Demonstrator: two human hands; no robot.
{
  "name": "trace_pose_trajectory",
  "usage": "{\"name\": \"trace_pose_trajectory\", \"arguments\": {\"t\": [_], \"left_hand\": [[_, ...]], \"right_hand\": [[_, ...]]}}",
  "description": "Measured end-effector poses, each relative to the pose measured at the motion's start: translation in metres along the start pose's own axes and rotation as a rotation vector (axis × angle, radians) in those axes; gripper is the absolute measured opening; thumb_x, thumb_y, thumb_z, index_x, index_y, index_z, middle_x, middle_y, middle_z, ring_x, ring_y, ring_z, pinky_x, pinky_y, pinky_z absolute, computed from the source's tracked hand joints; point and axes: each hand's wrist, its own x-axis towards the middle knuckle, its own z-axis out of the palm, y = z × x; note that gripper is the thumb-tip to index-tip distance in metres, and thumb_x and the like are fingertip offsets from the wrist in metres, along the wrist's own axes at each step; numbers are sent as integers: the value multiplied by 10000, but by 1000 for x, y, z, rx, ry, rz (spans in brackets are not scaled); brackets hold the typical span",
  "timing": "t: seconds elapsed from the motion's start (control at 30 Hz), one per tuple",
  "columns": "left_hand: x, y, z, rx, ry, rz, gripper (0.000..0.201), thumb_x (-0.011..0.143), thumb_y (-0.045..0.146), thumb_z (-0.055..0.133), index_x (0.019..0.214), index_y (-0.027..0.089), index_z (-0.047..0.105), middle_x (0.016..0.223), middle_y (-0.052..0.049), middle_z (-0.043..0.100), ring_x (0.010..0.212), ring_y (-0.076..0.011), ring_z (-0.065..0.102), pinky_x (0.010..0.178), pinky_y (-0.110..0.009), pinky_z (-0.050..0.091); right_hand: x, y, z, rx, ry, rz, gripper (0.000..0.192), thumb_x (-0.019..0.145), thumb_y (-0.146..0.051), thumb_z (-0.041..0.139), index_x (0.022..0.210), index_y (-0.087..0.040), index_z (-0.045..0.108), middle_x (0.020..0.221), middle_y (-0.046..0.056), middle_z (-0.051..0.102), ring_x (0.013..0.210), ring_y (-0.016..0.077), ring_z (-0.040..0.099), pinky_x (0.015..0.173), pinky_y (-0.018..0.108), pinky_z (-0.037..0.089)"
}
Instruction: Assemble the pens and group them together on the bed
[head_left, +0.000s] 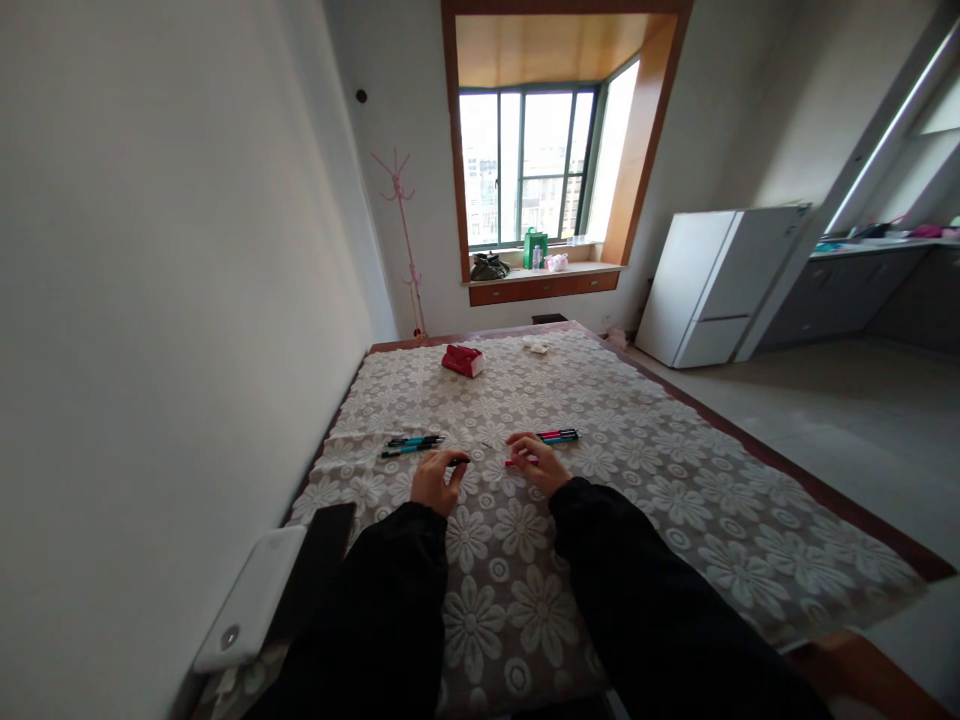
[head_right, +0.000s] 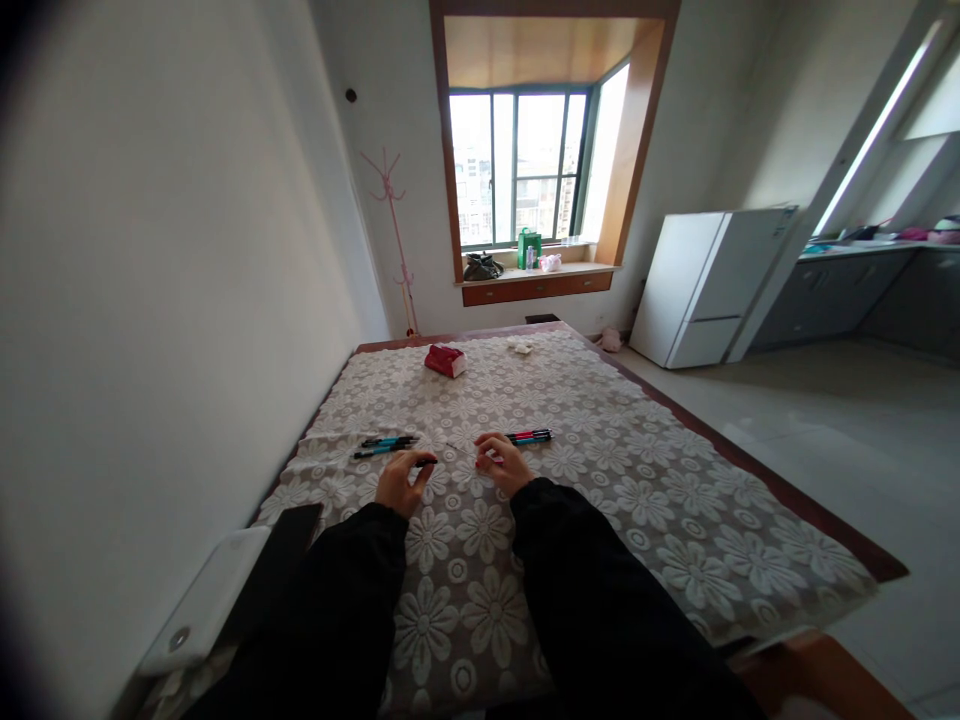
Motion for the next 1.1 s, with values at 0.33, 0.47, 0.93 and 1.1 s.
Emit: {"name": "trace_pose_trajectory", "arguments": {"t": [0.33,0.47,0.93,1.1], "left_hand": [[-1,2,0,-27,-19,20,152,787,175,585,905,229,665,892,-26,687,911,-183,608,863,-329,487],[0,-1,2,-14,-40,33,149,774,179,604,896,231,670,885,-24,692,904,-186,604,856,-332,488],[1,-5,3,50,-119,70,145,760,208,634,884,260,690,881,-14,703,912,-193,605,856,-334,479],[0,-2,1,44,-156,96,156,759,198,650,897,260,690,884,-11,702,910,-192,604,853,-333,479]], "right_hand": [[-3,3,5,-242,-12,-31,82,775,-115,594,769,-197,589,998,63,616,962,209,528,870,375,415],[-3,3,5,-260,-36,-44,92,768,-106,603,766,-198,594,998,56,616,965,207,527,870,369,414],[-3,-1,4,-327,-102,-64,98,760,-113,625,786,-206,613,1017,54,614,993,208,526,878,367,421],[-3,-6,4,-362,-128,-83,67,782,-137,620,786,-201,601,939,45,624,940,197,537,845,339,415]]}}
